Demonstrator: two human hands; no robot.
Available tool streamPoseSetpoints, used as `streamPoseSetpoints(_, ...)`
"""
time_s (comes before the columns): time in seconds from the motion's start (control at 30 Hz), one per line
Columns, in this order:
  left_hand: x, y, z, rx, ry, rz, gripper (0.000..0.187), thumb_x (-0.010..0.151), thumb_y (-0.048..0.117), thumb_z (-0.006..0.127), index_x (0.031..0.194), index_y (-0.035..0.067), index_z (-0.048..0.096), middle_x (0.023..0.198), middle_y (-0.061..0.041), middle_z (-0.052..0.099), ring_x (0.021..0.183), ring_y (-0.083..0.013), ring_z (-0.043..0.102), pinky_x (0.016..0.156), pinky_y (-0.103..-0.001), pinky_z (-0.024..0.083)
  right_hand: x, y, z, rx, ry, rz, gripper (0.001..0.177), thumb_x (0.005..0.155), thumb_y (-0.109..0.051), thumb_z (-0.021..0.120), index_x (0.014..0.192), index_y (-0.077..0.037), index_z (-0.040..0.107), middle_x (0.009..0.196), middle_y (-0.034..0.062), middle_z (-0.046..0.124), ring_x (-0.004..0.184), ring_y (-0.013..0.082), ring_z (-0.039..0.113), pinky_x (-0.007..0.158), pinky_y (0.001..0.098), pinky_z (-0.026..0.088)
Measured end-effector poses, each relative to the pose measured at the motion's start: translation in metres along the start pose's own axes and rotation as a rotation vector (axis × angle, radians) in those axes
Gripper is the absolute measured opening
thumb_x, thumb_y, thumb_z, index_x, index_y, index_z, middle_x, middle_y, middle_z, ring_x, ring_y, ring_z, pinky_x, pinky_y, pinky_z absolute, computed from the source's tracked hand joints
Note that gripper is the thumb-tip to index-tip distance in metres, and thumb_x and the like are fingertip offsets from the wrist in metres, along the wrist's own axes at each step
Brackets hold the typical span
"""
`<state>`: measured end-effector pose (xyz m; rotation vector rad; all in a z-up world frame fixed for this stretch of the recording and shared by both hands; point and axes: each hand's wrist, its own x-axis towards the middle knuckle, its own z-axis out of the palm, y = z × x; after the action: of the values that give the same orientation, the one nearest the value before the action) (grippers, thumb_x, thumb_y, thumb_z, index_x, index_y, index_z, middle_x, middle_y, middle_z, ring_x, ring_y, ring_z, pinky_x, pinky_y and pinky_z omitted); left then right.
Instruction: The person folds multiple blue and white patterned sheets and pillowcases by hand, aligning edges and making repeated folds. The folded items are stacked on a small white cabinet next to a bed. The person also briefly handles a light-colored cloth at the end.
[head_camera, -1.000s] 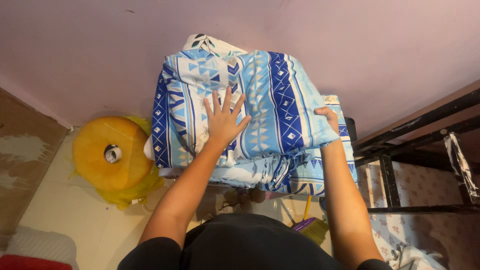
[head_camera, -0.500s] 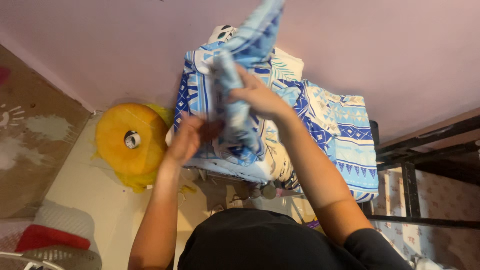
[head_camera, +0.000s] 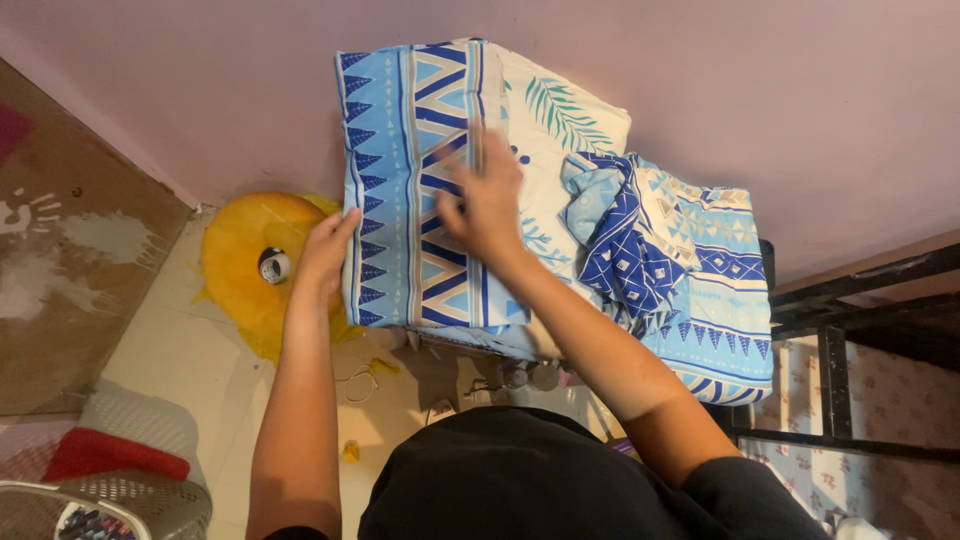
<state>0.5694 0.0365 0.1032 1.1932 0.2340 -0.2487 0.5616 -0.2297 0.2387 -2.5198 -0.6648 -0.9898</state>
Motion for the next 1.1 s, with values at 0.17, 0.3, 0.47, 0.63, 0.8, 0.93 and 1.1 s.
streamPoseSetpoints(0.17, 0.020, -0.021, 0.001, 0.216, 0.025, 0.012, 0.041, 0.104, 0.032, 0.059, 0.124, -0.003, 0.065, 0.110, -0.009, 0.073, 0.095, -0.0169, 0.066, 0.087, -0.031, 0.052, -0.003, 0.058, 0.000, 0.783, -0.223, 0.687, 0.101, 0.080, -0.037, 0.084, 0.149, 0.008, 0.025, 0.138, 0.0319, 0.052, 0.127, 0.0399, 0.055, 0.105, 0.0417, 0.044)
streamPoseSetpoints(0.3, 0.026, -0.023, 0.010, 0.297, 0.154, 0.155, 0.039, 0.106, 0.030, 0.056, 0.130, 0.000, 0.060, 0.115, -0.008, 0.070, 0.103, -0.0158, 0.063, 0.092, -0.030, 0.049, -0.012, 0.091, 0.009, 1.452, -0.413, 1.260, 0.087, 0.084, -0.050, 0.073, 0.142, 0.008, 0.046, 0.127, 0.0270, 0.067, 0.110, 0.0306, 0.072, 0.089, 0.0378, 0.061)
streamPoseSetpoints(0.47, 0.018, -0.012, 0.025, 0.213, 0.126, 0.255, 0.039, 0.109, 0.030, 0.052, 0.135, 0.002, 0.060, 0.124, -0.005, 0.068, 0.110, -0.0127, 0.060, 0.098, -0.027, 0.045, -0.030, 0.091, 0.024, 1.696, -0.562, 1.220, 0.071, 0.086, -0.038, 0.078, 0.137, 0.006, 0.055, 0.122, 0.0202, 0.070, 0.100, 0.0241, 0.074, 0.085, 0.0365, 0.061)
streamPoseSetpoints(0.63, -0.002, 0.017, 0.042, 0.122, 0.075, 0.353, 0.042, 0.107, 0.027, 0.059, 0.136, -0.004, 0.061, 0.124, -0.009, 0.068, 0.107, -0.0133, 0.061, 0.097, -0.028, 0.048, -0.028, 0.082, 0.013, 1.605, -0.483, 1.182, 0.054, 0.087, -0.020, 0.076, 0.132, 0.005, 0.060, 0.117, 0.0168, 0.074, 0.094, 0.0224, 0.076, 0.082, 0.0341, 0.064)
streamPoseSetpoints(0.8, -0.032, 0.052, 0.066, -0.123, -0.002, 0.055, 0.055, 0.101, 0.036, 0.062, 0.142, 0.000, 0.054, 0.127, -0.009, 0.069, 0.113, -0.0185, 0.066, 0.098, -0.034, 0.052, -0.033, 0.101, -0.036, 1.785, -0.351, 1.306, 0.053, 0.092, -0.023, 0.076, 0.131, 0.009, 0.061, 0.109, 0.0181, 0.075, 0.086, 0.0232, 0.076, 0.081, 0.0344, 0.062)
streamPoseSetpoints(0.93, -0.044, 0.055, 0.106, -0.102, -0.052, -0.187, 0.063, 0.096, 0.040, 0.064, 0.145, 0.003, 0.052, 0.131, -0.010, 0.068, 0.116, -0.0218, 0.065, 0.098, -0.039, 0.052, -0.047, 0.111, -0.057, 1.788, -0.410, 1.329, 0.063, 0.089, -0.035, 0.074, 0.132, 0.008, 0.058, 0.107, 0.0210, 0.076, 0.086, 0.0243, 0.077, 0.077, 0.0360, 0.061)
streamPoseSetpoints(1.1, -0.067, 0.075, 0.154, -0.007, -0.131, 0.140, 0.058, 0.098, 0.032, 0.066, 0.146, 0.003, 0.051, 0.136, -0.007, 0.065, 0.120, -0.0171, 0.063, 0.103, -0.034, 0.050, -0.071, 0.122, -0.085, 1.595, -0.311, 1.108, 0.067, 0.090, -0.020, 0.076, 0.147, -0.003, 0.044, 0.129, 0.0135, 0.066, 0.109, 0.0197, 0.070, 0.094, 0.0351, 0.059)
